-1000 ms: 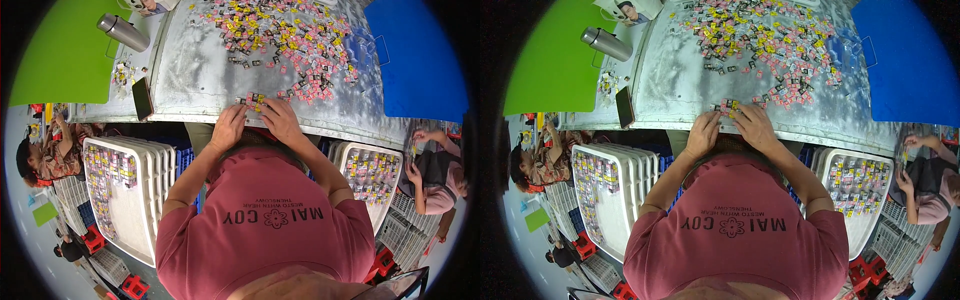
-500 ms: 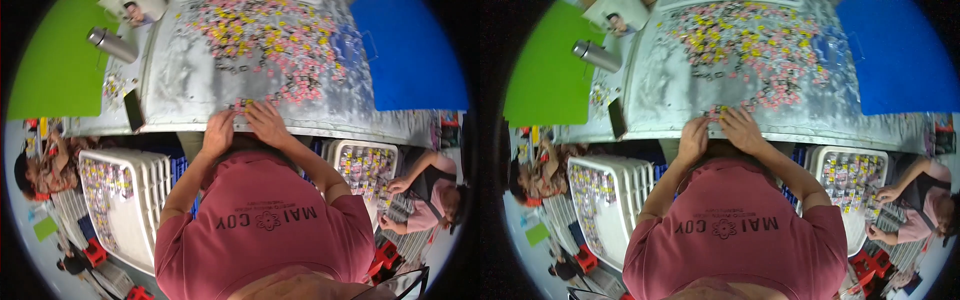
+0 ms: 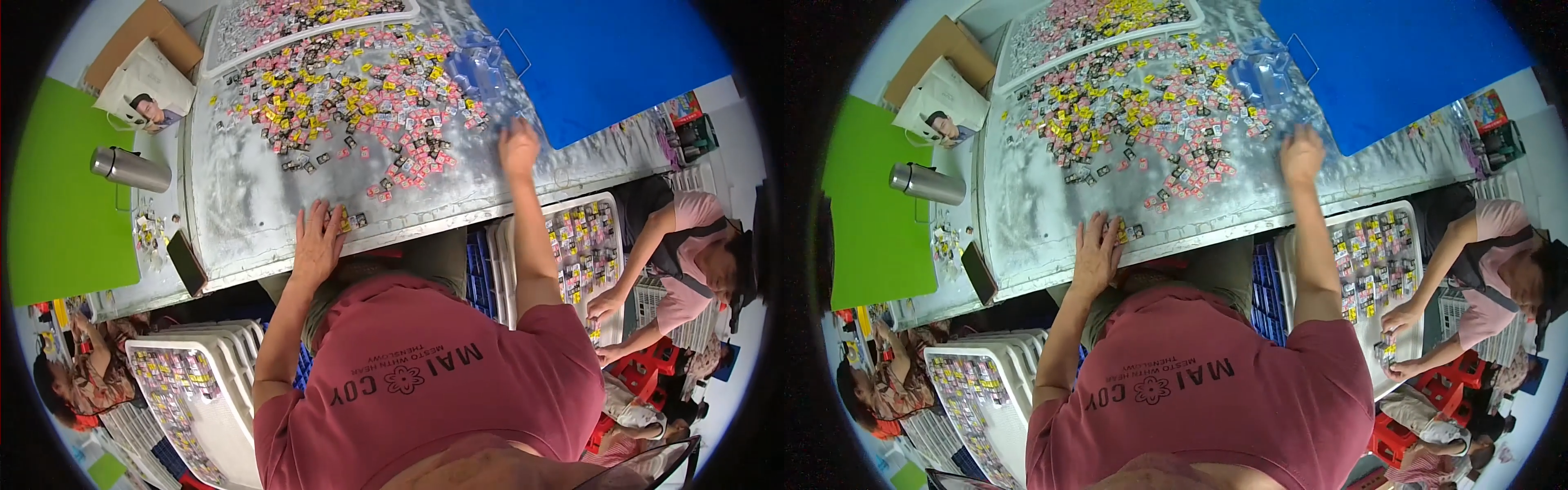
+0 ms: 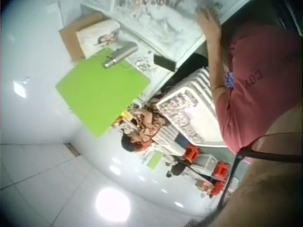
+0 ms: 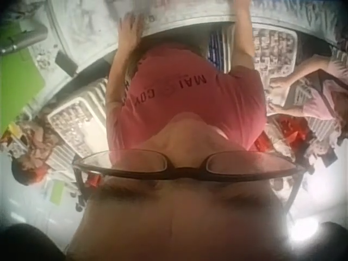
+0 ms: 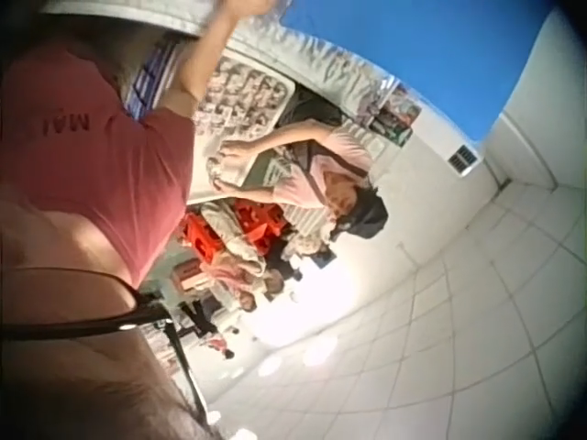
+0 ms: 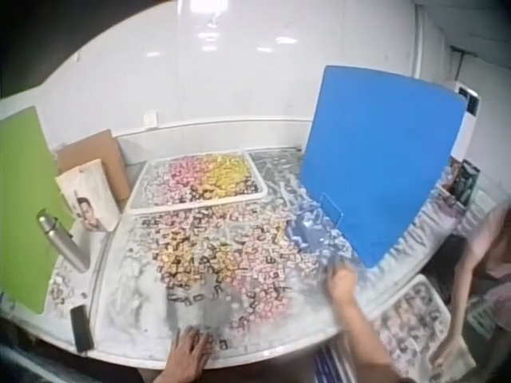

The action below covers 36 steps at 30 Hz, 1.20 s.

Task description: Sort and assemble small colorful plastic toy components on a workbench.

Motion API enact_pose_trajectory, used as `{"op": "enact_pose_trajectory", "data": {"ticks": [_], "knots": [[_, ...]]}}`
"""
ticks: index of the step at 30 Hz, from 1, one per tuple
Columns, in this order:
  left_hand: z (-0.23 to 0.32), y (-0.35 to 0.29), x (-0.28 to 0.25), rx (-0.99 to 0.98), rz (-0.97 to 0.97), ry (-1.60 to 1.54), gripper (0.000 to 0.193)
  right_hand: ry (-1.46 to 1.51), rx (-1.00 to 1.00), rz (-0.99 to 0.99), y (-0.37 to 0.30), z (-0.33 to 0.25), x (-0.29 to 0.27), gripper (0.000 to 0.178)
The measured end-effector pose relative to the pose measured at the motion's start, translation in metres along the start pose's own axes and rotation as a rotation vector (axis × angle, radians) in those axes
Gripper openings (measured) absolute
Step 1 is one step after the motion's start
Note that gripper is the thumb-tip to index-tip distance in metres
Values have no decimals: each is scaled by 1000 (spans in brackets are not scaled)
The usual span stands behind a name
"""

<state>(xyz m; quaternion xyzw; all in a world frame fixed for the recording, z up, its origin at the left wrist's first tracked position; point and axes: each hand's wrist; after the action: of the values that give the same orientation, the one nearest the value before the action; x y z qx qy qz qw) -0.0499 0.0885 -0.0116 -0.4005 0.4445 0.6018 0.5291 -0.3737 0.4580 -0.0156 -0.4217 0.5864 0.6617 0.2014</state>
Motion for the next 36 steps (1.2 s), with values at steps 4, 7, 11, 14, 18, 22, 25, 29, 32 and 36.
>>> {"op": "enact_pose_trajectory", "data": {"ticks": [4,7,11,14,18,22,25,29,32,36], "knots": [[-9,-6,-1,-5,130,-46,66,-363,92,-198,-14,80,23,20],[-17,-7,-9,3,208,-50,61,-360,17,-173,-20,120,30,19],[-43,-20,-17,-123,220,-8,58,-269,65,-270,-4,107,14,17],[-85,-22,-15,-251,315,94,57,-164,299,-310,4,102,3,21],[-133,-19,-17,-391,352,174,59,-63,459,-355,6,107,2,32],[-130,12,-31,-406,402,175,60,51,420,-319,-2,140,13,36],[-108,37,-30,-234,469,174,58,42,404,-326,-1,128,13,36],[-90,84,-9,-40,421,-77,49,44,396,-298,-2,127,6,43],[-83,87,13,7,369,-71,49,68,372,-212,-1,126,3,37],[-63,67,22,-88,320,12,57,213,402,1,-10,84,-24,33]]}}
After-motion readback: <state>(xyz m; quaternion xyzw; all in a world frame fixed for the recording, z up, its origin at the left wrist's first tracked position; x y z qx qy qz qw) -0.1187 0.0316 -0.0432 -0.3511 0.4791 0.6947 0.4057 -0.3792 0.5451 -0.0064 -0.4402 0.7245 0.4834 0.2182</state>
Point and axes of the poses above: each hand's wrist, its own y-axis towards the middle knuckle, its own x-axis out of the palm, z = x × y, and after that the axes turned 5 degrees about -x, right-handed
